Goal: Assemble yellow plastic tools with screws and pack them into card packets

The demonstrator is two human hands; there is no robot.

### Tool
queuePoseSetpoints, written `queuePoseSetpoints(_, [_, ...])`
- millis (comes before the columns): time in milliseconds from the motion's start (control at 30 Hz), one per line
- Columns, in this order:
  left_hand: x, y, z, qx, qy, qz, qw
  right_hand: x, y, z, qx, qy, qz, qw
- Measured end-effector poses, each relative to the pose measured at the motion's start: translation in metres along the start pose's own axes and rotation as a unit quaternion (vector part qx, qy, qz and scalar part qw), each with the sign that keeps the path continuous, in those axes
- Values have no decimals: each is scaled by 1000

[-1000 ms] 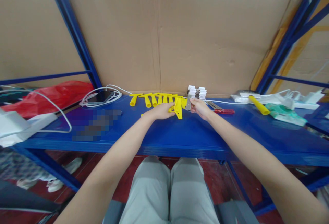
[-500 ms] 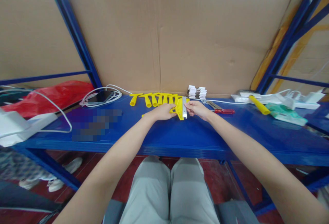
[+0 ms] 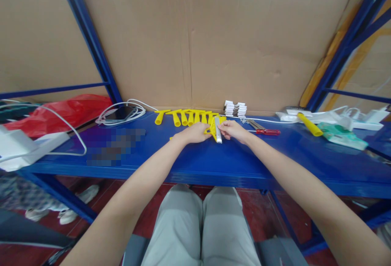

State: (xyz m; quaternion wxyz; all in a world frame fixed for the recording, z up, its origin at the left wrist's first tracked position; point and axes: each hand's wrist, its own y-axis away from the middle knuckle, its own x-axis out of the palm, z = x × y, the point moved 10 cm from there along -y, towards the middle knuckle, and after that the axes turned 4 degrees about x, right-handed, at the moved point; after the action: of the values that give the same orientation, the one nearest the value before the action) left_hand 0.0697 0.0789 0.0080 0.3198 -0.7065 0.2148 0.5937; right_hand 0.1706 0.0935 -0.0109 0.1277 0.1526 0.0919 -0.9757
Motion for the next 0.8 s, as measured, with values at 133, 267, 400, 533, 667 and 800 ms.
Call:
queuePoseSetpoints(133, [0,1,0,-8,-11,4,1000,0,2,2,5,-7,-8,1000])
queuePoseSetpoints(267, [-1,2,-1,-15,-4,7,1000,-2,2,1,17,-4,-19,1000])
queuePoseSetpoints(400, [-2,2,-3,-11,3,7,1000,-3,2,1,22,-6,-23,999])
queuePoseSetpoints(533, [-4,1,-5,5,12,-12,1000,-4,3,4,20,-5,-23,1000])
queuePoseSetpoints(667, [-5,0,-5,13,12,-21,1000,-4,3,6,9,-1,-14,1000])
queuePoseSetpoints(800, [-5,1,-5,19,20,-30,999,-4,1,2,13,-5,-12,1000])
